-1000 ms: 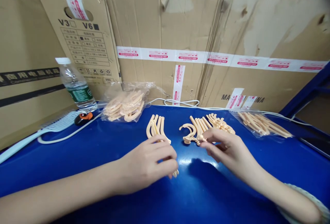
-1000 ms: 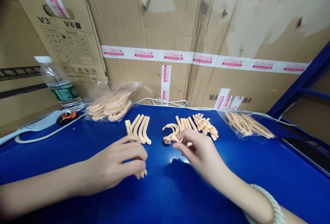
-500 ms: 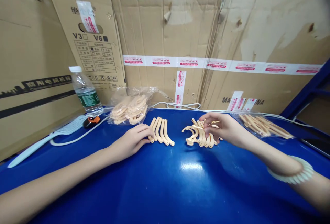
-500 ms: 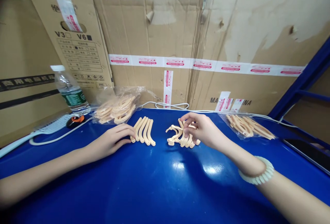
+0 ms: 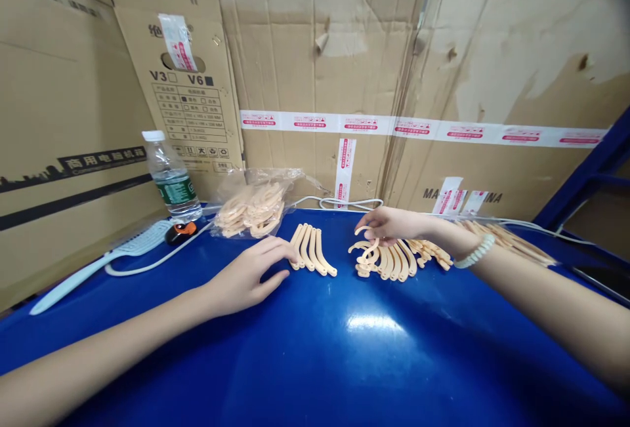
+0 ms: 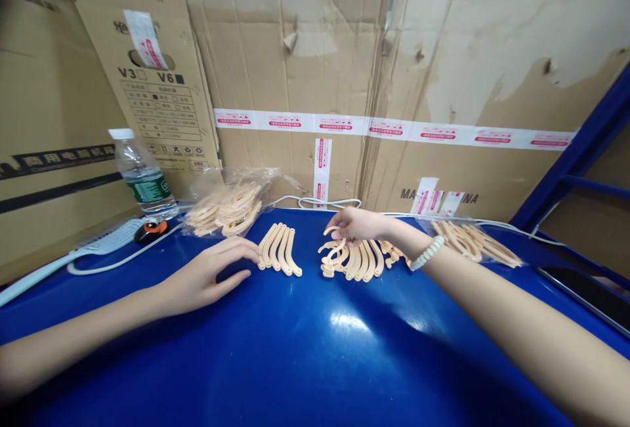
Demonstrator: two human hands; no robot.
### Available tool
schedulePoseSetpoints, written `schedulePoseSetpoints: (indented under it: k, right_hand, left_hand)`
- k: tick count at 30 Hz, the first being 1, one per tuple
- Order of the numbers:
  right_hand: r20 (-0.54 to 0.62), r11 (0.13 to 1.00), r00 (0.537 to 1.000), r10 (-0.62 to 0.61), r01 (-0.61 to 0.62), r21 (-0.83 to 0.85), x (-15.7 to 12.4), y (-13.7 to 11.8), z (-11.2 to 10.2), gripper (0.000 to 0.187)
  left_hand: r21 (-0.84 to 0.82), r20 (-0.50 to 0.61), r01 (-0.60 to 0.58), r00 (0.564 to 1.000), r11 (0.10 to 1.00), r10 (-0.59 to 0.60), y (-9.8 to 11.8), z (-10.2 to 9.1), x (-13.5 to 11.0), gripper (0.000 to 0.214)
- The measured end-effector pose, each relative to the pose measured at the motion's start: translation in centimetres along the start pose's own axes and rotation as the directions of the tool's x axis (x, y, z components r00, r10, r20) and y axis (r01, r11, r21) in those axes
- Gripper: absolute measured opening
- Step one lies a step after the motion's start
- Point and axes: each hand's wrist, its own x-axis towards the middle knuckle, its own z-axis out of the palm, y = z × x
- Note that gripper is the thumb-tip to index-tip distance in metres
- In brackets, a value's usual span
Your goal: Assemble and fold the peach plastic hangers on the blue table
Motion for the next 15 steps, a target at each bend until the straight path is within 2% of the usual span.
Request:
schedulePoseSetpoints:
  k: [2, 5, 7, 10, 12, 15]
  right_hand:
    - [0.002, 0.998, 1.0, -0.02, 0.02, -0.053, 0.2, 0.0, 0.4, 0.019]
    - [-0.032, 0.989, 0.998, -0.056, 0.051, -0.137, 0.2, 0.1, 1.0, 0.021]
    - [-0.067, 0.98, 0.995, -0.079, 0.065, -0.187, 0.2, 0.2, 1.2, 0.024]
    - [-0.138, 0.963, 0.982, -0.131, 0.093, -0.252, 0.0, 0.4, 1.2, 0.022]
    - [-0.187, 0.952, 0.967, -0.175, 0.117, -0.282, -0.3, 0.3, 1.0, 0.021]
    - [-0.246, 0.938, 0.941, -0.234, 0.151, -0.313, -1.1, 0.0, 0.5, 0.021]
  left_hand:
    - [0.056, -0.004, 0.027, 1.0, 0.998, -0.027, 0.2, -0.5, -0.7, 0.02]
    - [0.233, -0.091, 0.176, 0.983, 0.956, -0.159, -1.1, -1.9, -1.9, 0.018]
    - [0.346, -0.18, 0.323, 0.944, 0.881, -0.276, -2.9, -3.5, -2.8, 0.02]
    - [0.409, -0.288, 0.483, 0.873, 0.774, -0.393, -6.3, -6.7, -4.2, 0.022]
    - [0.427, -0.286, 0.538, 0.843, 0.727, -0.456, -8.4, -8.7, -5.2, 0.028]
    - [0.411, -0.199, 0.531, 0.845, 0.741, -0.496, -10.7, -10.5, -6.3, 0.035]
